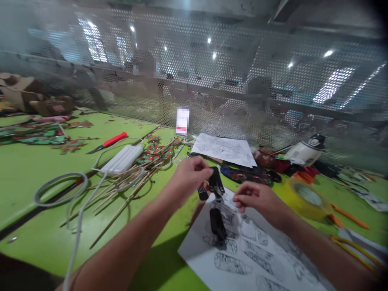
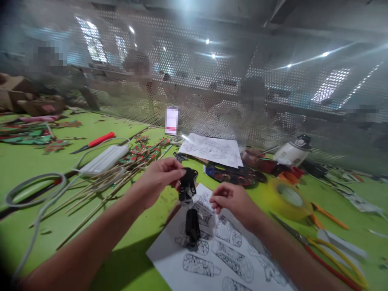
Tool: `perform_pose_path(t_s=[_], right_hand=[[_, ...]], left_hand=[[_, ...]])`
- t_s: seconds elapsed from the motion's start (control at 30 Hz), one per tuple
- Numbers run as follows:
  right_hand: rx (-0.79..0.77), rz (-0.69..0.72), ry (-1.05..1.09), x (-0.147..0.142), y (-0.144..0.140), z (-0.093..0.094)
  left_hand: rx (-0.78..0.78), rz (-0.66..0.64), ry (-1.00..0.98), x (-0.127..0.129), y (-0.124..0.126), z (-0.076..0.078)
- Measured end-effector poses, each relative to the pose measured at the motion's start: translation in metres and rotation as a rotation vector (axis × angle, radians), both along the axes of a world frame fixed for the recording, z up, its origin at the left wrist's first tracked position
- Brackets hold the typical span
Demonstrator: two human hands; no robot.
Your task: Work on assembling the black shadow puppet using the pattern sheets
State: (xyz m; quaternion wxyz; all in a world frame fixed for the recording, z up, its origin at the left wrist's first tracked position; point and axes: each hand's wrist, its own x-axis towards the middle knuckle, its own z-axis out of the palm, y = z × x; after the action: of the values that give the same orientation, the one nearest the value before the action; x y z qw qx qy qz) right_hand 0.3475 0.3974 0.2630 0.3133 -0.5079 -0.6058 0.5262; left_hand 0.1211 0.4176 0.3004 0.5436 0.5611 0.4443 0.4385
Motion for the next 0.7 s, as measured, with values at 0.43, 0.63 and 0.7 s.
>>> perform_pose_path(t_s=[0.43, 0.63, 0.7], right_hand=[[0.091, 0.122, -0.599, -0.102, 0.071, 0.003], [-0.142, 0.140, -0.525, -0.121, 0.092, -0.015], [-0.154, 0.160, -0.378, -0.122, 0.096, -0.018]], left_hand=[[-0.249, 0.110, 0.116, -0.043, -0.037, -0.032], [-0.179, 0.070, 0.352, -0.040, -0.040, -0.060], [-0.143, 0.065, 0.417, -0.038, -0.034, -0.061]])
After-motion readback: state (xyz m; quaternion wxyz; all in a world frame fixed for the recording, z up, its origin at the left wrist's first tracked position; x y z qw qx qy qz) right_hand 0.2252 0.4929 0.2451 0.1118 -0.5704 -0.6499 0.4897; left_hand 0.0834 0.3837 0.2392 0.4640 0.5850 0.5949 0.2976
